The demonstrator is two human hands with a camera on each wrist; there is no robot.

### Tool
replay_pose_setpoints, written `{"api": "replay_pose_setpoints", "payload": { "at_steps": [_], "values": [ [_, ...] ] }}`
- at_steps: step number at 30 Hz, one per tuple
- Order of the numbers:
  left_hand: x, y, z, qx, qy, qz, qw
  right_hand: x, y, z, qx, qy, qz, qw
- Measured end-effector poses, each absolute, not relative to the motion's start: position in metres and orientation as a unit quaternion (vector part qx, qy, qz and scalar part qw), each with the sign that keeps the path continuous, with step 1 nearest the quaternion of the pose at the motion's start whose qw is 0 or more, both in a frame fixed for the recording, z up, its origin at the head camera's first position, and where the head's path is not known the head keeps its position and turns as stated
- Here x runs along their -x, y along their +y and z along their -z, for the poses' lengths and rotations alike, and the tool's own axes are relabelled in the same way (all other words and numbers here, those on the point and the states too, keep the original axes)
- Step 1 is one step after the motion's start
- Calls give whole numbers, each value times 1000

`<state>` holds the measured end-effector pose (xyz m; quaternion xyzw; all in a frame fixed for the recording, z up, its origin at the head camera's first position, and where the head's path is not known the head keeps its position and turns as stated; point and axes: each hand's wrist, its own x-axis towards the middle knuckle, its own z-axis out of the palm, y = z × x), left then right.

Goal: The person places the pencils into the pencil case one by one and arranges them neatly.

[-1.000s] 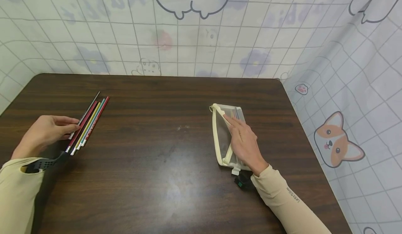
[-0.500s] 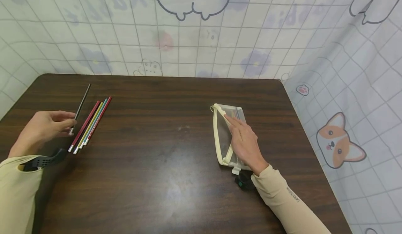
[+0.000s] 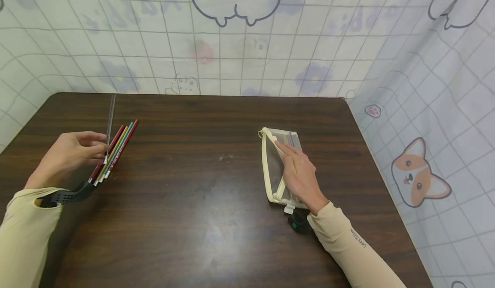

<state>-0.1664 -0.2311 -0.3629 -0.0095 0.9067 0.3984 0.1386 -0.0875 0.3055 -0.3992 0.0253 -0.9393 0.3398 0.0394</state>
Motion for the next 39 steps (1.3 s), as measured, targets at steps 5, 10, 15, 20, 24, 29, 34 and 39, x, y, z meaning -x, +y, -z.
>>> {"api": "replay_pose_setpoints", "payload": {
  "at_steps": [5, 10, 15, 20, 24, 29, 34, 39],
  "values": [
    [167, -215, 362, 1, 913, -392, 112, 89, 306, 399, -30, -939, -341, 35],
    [170, -201, 359, -9, 923, -372, 99, 88, 307, 402, -26, -936, -348, 35],
    [173, -192, 361, -27, 926, -363, 102, 87, 308, 403, -27, -934, -354, 38],
    [174, -181, 365, -28, 914, -384, 128, 88, 308, 402, -29, -934, -354, 41],
    [173, -170, 369, -26, 898, -414, 145, 88, 308, 401, -26, -933, -357, 40],
    [173, -160, 375, -31, 881, -449, 148, 88, 308, 401, -25, -932, -359, 40],
    [175, -152, 381, -25, 864, -478, 155, 89, 308, 401, -27, -932, -360, 43],
    [176, -143, 383, -20, 854, -495, 157, 89, 309, 402, -24, -932, -360, 40]
  ]
}}
